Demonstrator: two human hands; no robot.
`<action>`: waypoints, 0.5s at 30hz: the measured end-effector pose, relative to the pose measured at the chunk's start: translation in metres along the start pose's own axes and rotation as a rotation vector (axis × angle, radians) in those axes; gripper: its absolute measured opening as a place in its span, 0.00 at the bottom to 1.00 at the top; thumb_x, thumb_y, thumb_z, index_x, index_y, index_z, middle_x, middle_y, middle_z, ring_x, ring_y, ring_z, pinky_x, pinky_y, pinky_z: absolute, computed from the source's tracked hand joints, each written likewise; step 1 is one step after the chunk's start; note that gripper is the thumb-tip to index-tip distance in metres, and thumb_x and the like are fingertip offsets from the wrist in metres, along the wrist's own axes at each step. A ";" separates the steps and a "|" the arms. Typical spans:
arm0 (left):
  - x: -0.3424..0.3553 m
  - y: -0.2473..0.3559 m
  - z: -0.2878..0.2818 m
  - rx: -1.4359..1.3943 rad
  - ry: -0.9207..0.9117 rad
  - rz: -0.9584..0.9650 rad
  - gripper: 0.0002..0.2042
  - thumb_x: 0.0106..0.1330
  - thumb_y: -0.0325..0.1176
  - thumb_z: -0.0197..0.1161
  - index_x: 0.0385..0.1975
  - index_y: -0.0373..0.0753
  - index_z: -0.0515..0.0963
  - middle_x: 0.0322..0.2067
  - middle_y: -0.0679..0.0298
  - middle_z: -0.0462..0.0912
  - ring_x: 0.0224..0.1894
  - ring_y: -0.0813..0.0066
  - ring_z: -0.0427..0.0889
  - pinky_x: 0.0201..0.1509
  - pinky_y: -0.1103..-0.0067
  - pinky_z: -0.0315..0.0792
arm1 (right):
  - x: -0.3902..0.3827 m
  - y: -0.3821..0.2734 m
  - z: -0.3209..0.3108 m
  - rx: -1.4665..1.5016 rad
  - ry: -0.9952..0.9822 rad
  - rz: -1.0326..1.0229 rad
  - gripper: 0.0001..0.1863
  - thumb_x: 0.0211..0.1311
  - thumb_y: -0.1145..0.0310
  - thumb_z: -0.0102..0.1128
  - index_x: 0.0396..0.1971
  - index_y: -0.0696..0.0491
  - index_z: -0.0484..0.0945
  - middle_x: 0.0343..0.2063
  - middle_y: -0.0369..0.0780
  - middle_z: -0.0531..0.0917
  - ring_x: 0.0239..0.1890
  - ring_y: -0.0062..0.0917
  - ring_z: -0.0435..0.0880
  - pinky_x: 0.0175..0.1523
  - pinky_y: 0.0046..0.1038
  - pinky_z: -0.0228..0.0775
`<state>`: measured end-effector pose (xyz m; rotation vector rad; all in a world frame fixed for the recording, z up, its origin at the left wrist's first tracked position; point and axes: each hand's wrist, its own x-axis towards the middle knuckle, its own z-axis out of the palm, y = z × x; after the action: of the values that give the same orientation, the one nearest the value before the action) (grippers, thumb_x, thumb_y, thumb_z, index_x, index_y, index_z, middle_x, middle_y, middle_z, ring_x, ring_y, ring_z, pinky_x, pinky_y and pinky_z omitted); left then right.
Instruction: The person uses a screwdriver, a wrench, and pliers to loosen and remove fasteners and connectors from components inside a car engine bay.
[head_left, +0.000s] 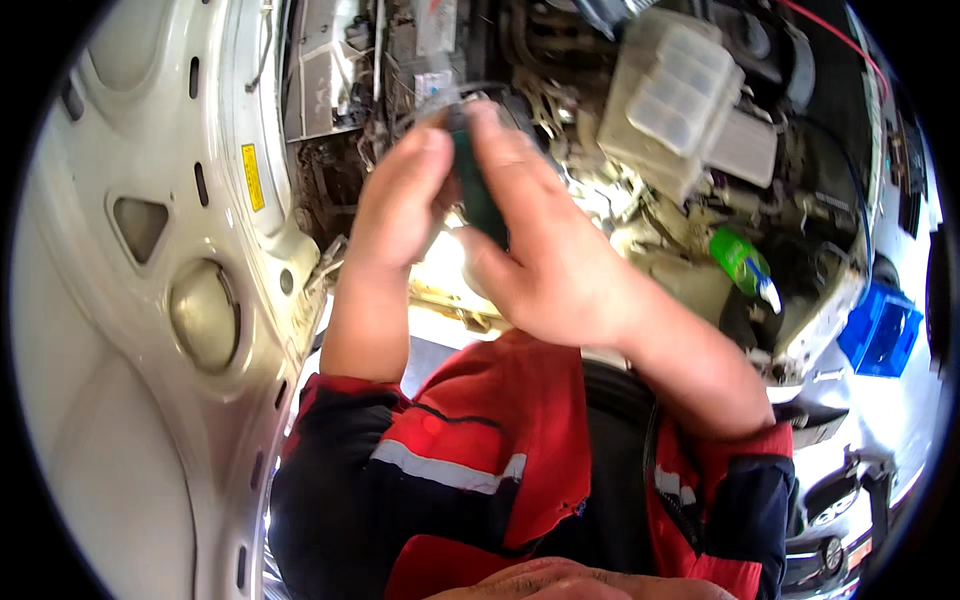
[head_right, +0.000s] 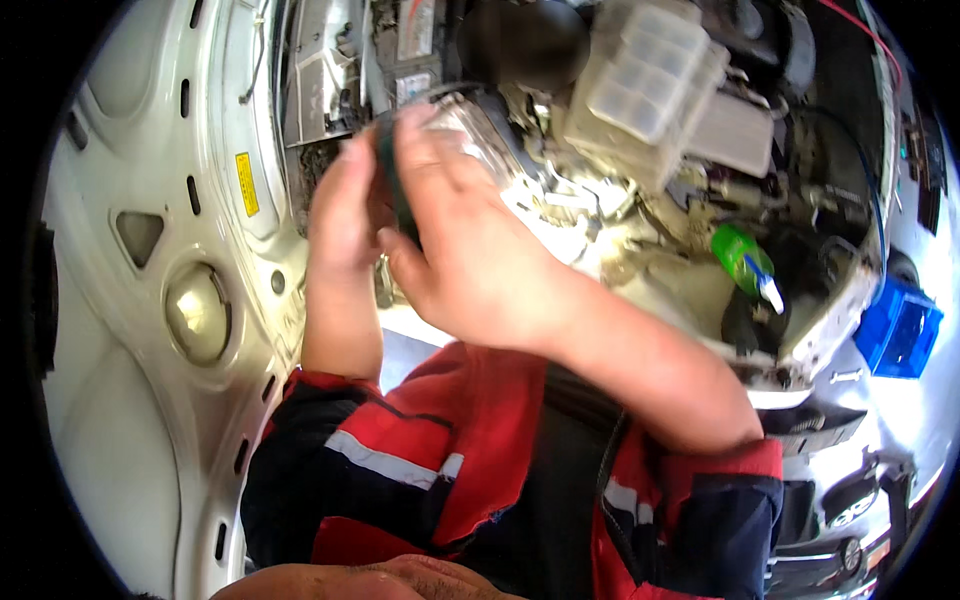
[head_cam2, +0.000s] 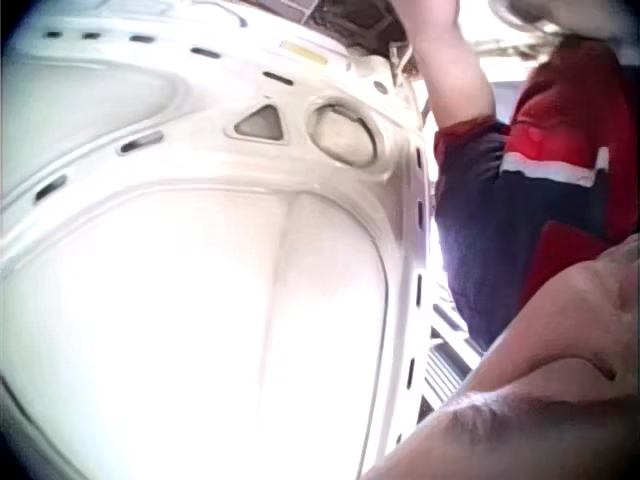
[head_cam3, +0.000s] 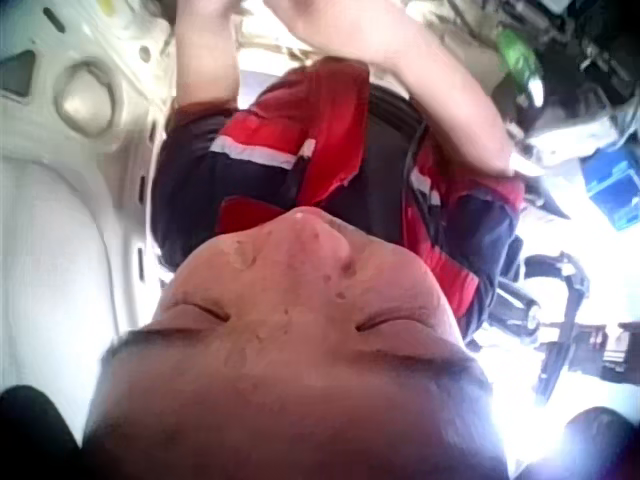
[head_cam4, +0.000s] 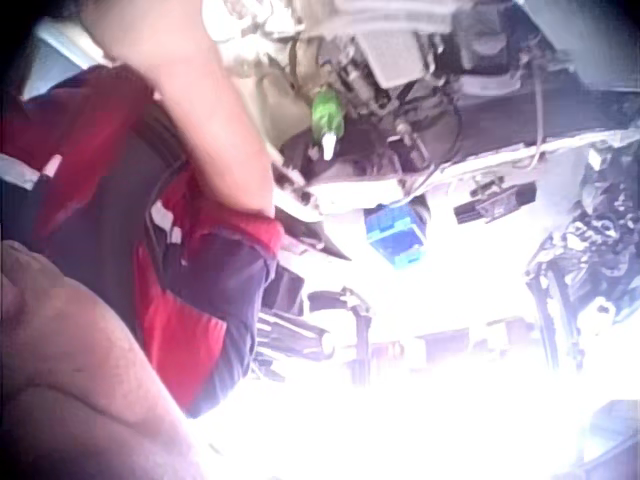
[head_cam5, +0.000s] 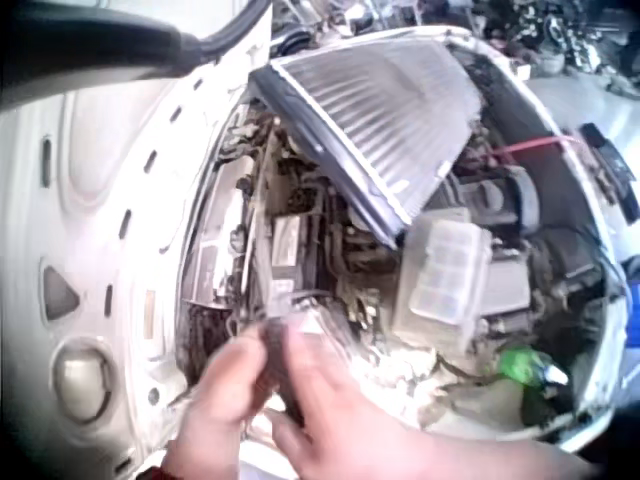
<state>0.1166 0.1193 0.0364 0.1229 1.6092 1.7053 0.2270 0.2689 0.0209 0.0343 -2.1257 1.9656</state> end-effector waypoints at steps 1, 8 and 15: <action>-0.011 -0.007 0.016 -0.002 -0.013 -0.016 0.22 0.77 0.41 0.52 0.62 0.31 0.69 0.53 0.54 0.80 0.50 0.68 0.80 0.53 0.75 0.74 | -0.010 -0.002 -0.006 -0.022 -0.082 -0.060 0.36 0.64 0.69 0.60 0.68 0.68 0.57 0.62 0.62 0.69 0.66 0.53 0.68 0.70 0.40 0.60; -0.077 -0.026 -0.002 0.477 0.386 0.089 0.09 0.74 0.37 0.57 0.43 0.38 0.74 0.25 0.65 0.76 0.22 0.78 0.75 0.24 0.80 0.70 | -0.090 -0.010 -0.089 0.034 0.071 0.307 0.20 0.68 0.64 0.57 0.52 0.63 0.78 0.43 0.51 0.85 0.45 0.35 0.85 0.51 0.31 0.76; -0.163 -0.127 -0.109 0.865 0.717 -0.057 0.10 0.68 0.33 0.60 0.41 0.32 0.76 0.30 0.61 0.80 0.32 0.72 0.78 0.39 0.73 0.71 | -0.173 -0.023 -0.118 -0.044 0.052 0.449 0.20 0.72 0.66 0.56 0.56 0.65 0.74 0.45 0.41 0.84 0.47 0.19 0.78 0.53 0.21 0.70</action>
<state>0.2278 -0.0752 -0.0284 -0.1336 2.7687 0.9204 0.4180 0.3576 0.0175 -0.5398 -2.2907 2.1145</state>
